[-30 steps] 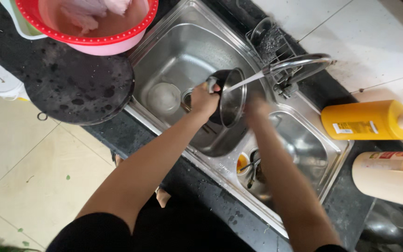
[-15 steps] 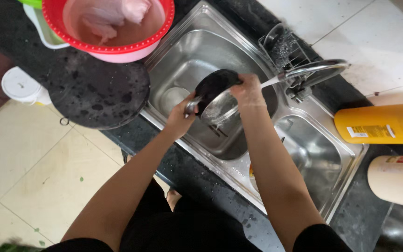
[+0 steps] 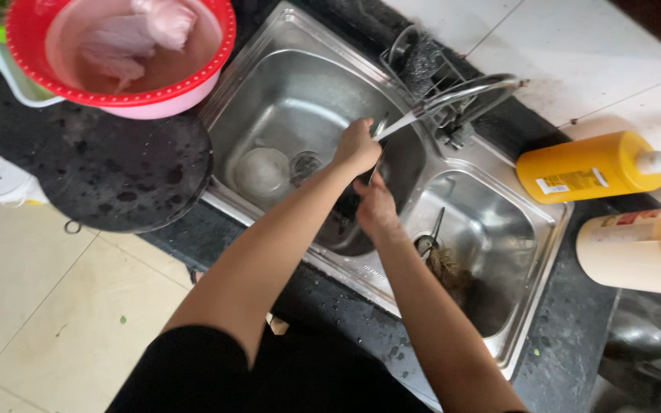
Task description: The person retrieves a packet of jelly powder and a small bowl, collects a scoop of sugar from a large bag, pours the jelly powder into the bowl with the sugar, stirs the dry mixture with chopsticks, and then washes a small metal pot in the sink.
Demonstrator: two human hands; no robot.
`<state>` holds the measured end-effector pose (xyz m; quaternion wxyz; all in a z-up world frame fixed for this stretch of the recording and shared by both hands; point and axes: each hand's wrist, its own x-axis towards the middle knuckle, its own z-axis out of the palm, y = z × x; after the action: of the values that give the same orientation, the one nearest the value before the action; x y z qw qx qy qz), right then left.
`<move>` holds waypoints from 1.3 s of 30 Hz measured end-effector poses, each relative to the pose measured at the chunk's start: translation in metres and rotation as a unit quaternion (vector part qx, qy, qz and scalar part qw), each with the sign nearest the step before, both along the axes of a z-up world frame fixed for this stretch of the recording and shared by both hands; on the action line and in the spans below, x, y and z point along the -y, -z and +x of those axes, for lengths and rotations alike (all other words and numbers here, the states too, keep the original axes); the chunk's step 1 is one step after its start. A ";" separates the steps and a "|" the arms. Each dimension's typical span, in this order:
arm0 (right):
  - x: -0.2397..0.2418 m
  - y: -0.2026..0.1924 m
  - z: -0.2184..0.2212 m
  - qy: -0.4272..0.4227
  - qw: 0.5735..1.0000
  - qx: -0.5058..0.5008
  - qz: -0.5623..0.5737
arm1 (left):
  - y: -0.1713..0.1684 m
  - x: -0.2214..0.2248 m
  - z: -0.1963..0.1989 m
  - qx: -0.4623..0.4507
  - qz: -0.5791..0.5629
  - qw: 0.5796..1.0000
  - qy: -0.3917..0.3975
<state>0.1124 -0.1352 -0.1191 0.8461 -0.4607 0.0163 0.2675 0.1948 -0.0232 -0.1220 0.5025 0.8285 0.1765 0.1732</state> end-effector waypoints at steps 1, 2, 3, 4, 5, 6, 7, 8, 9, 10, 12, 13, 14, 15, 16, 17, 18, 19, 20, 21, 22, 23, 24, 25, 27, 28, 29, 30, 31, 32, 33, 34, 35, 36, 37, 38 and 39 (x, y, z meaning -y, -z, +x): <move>0.006 0.001 -0.008 -0.003 1.000 -0.024 0.018 | 0.006 0.005 0.014 -0.033 0.016 0.999 -0.005; 0.010 0.001 -0.015 -0.008 0.998 -0.048 0.034 | 0.010 0.008 0.026 -0.031 0.014 0.999 -0.003; 0.012 0.002 -0.019 -0.006 0.998 -0.047 0.033 | 0.011 0.011 0.037 -0.112 0.005 0.993 0.039; 0.013 0.005 -0.023 -0.007 0.999 -0.049 0.021 | 0.010 0.013 0.047 -0.191 -0.004 0.978 0.082; 0.017 0.008 -0.025 -0.007 0.999 -0.052 0.009 | 0.007 0.013 0.056 -0.189 -0.004 0.978 0.083; 0.020 0.011 -0.026 -0.006 0.999 -0.053 0.008 | 0.003 0.011 0.063 -0.222 0.118 0.963 0.097; 0.022 0.016 -0.027 0.000 0.999 -0.028 -0.017 | -0.001 0.011 0.065 -0.251 0.238 0.932 0.109; 0.023 0.020 -0.026 0.005 0.999 -0.002 -0.042 | -0.005 0.007 0.062 -0.251 0.238 0.932 0.109; 0.025 0.023 -0.024 0.005 0.999 -0.002 -0.041 | -0.007 0.000 0.056 -0.304 0.146 0.936 0.102; 0.025 0.025 -0.021 -0.007 0.996 0.021 -0.084 | -0.008 -0.008 0.052 -0.353 0.052 0.929 0.092; 0.027 0.026 -0.016 -0.021 0.991 0.043 -0.126 | 0.002 -0.015 0.050 -0.345 0.171 0.907 0.169; 0.030 0.027 -0.012 -0.032 0.992 0.069 -0.099 | 0.013 -0.018 0.048 -0.330 0.285 0.866 0.244; 0.033 0.028 -0.005 -0.043 0.992 0.094 -0.074 | 0.027 -0.019 0.046 -0.331 0.285 0.866 0.244; 0.030 0.030 0.009 -0.044 0.992 0.093 -0.074 | 0.040 -0.019 0.043 -0.290 0.284 0.888 0.215; 0.023 0.033 0.025 -0.052 0.997 0.024 -0.045 | 0.051 -0.021 0.035 -0.250 0.282 0.908 0.184; 0.019 0.033 0.038 -0.062 0.997 -0.045 -0.016 | 0.058 -0.024 0.026 -0.209 0.280 0.924 0.153; 0.016 0.030 0.050 -0.062 0.997 -0.046 -0.014 | 0.060 -0.028 0.016 -0.166 0.279 0.938 0.121; 0.014 0.021 0.062 -0.070 0.992 -0.104 0.027 | 0.056 -0.032 0.006 -0.123 0.277 0.949 0.089; 0.011 0.009 0.074 -0.078 0.982 -0.161 0.066 | 0.047 -0.037 -0.005 -0.125 0.278 0.948 0.088; 0.008 -0.007 0.088 -0.019 0.983 -0.175 0.041 | 0.034 -0.044 -0.016 -0.150 0.195 0.966 0.073; 0.004 -0.024 0.097 0.039 0.981 -0.188 0.015 | 0.020 -0.050 -0.028 -0.173 0.110 0.977 0.056; 0.003 -0.039 0.104 0.077 0.957 -0.259 0.105 | 0.006 -0.057 -0.040 -0.175 0.109 0.977 0.054; 0.001 -0.052 0.110 0.114 0.918 -0.327 0.195 | -0.006 -0.065 -0.053 -0.163 0.068 0.983 0.057; -0.007 -0.056 0.109 0.111 0.917 -0.329 0.194 | -0.017 -0.071 -0.064 -0.151 0.028 0.986 0.061; -0.019 -0.050 0.108 0.148 0.939 -0.282 0.132 | -0.031 -0.074 -0.082 -0.112 0.006 0.993 0.047; -0.027 -0.039 0.103 0.148 0.939 -0.282 0.132 | -0.036 -0.074 -0.088 -0.069 -0.016 0.997 0.034; -0.038 -0.026 0.096 0.003 0.965 -0.234 0.113 | -0.040 -0.076 -0.097 -0.069 -0.017 0.997 0.033; -0.045 -0.017 0.094 -0.143 0.968 -0.182 0.092 | -0.044 -0.079 -0.107 -0.024 -0.068 0.997 0.021; -0.044 -0.015 0.100 -0.145 0.968 -0.181 0.092 | -0.049 -0.082 -0.117 0.022 -0.118 0.993 0.010; -0.040 -0.018 0.110 -0.082 0.964 -0.221 0.122 | -0.054 -0.084 -0.126 0.022 -0.120 0.993 0.008; -0.034 -0.024 0.121 -0.018 0.954 -0.259 0.151 | -0.061 -0.087 -0.135 -0.044 -0.166 0.985 0.004; -0.029 -0.034 0.132 0.045 0.937 -0.295 0.180 | -0.067 -0.088 -0.140 -0.109 -0.211 0.971 -0.001; -0.026 -0.042 0.140 0.107 0.915 -0.329 0.207 | -0.073 -0.086 -0.143 -0.108 -0.212 0.971 -0.003; -0.026 -0.046 0.141 0.169 0.886 -0.363 0.233 | -0.077 -0.082 -0.146 -0.095 -0.244 0.965 -0.007; -0.035 -0.041 0.131 0.168 0.886 -0.365 0.231 | -0.080 -0.080 -0.150 -0.082 -0.275 0.958 -0.012; -0.050 -0.032 0.118 0.179 0.911 -0.317 0.195 | -0.081 -0.079 -0.152 -0.080 -0.277 0.958 -0.014; -0.064 -0.020 0.101 0.189 0.932 -0.266 0.159 | -0.080 -0.079 -0.153 -0.079 -0.301 0.950 -0.021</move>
<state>0.2132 -0.0708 -0.0987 0.9080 -0.2200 0.2851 0.2144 0.0421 0.0559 -0.0416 0.7094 0.6459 0.2763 0.0566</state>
